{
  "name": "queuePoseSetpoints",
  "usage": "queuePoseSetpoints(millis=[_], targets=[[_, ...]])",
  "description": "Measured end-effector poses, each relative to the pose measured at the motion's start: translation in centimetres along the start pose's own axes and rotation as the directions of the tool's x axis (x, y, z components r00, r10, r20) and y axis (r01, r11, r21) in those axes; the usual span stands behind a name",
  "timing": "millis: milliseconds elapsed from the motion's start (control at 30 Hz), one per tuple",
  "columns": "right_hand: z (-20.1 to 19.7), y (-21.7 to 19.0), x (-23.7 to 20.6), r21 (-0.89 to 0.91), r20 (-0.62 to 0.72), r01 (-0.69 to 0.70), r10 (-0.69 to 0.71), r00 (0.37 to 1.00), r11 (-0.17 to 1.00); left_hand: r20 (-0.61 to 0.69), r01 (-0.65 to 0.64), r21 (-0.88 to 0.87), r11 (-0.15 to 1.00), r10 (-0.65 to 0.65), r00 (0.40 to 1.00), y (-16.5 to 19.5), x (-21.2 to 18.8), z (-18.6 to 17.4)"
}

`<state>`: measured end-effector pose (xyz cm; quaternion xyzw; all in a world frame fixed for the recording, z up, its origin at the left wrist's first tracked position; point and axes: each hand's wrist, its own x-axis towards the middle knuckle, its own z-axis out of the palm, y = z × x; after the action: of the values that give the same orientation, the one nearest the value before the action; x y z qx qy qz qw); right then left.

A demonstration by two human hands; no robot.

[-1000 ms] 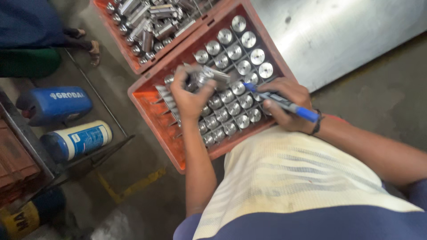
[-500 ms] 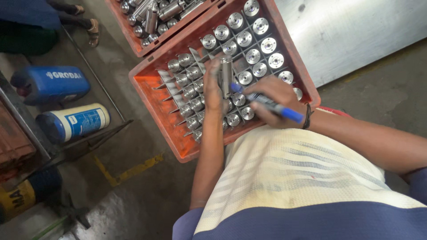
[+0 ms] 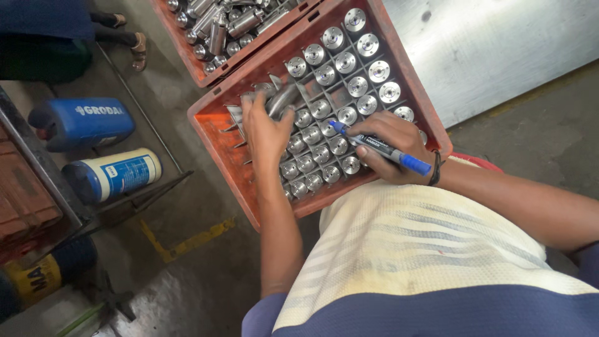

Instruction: The person repeatedly picks up small cylindrical metal parts from an orange crate, marks each with a blue marker, and returns them to the crate. The process is continuous and repetitive throughout the clip.

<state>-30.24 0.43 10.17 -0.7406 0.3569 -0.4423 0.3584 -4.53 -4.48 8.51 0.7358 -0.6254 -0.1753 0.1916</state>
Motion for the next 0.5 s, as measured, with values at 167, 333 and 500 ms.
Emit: queuePoseSetpoints(millis=[167, 333, 500], targets=[[-0.2, 0.2, 0.1, -0.016, 0.010, -0.021, 0.021, 1.000, 1.000, -0.075, -0.088, -0.018, 0.996, 0.086, 0.993, -0.3, 0.7, 0.5], [-0.7, 0.3, 0.2, -0.016, -0.025, -0.020, 0.019, 0.999, 1.000, -0.043, 0.046, -0.218, 0.975, -0.057, 0.997, -3.8, 0.8, 1.6], [-1.5, 0.3, 0.0, 0.005, -0.052, -0.082, 0.082, 0.995, 0.997, 0.344, 0.333, -0.939, -0.089, -0.297, 0.891, -4.9, -1.7, 2.0]])
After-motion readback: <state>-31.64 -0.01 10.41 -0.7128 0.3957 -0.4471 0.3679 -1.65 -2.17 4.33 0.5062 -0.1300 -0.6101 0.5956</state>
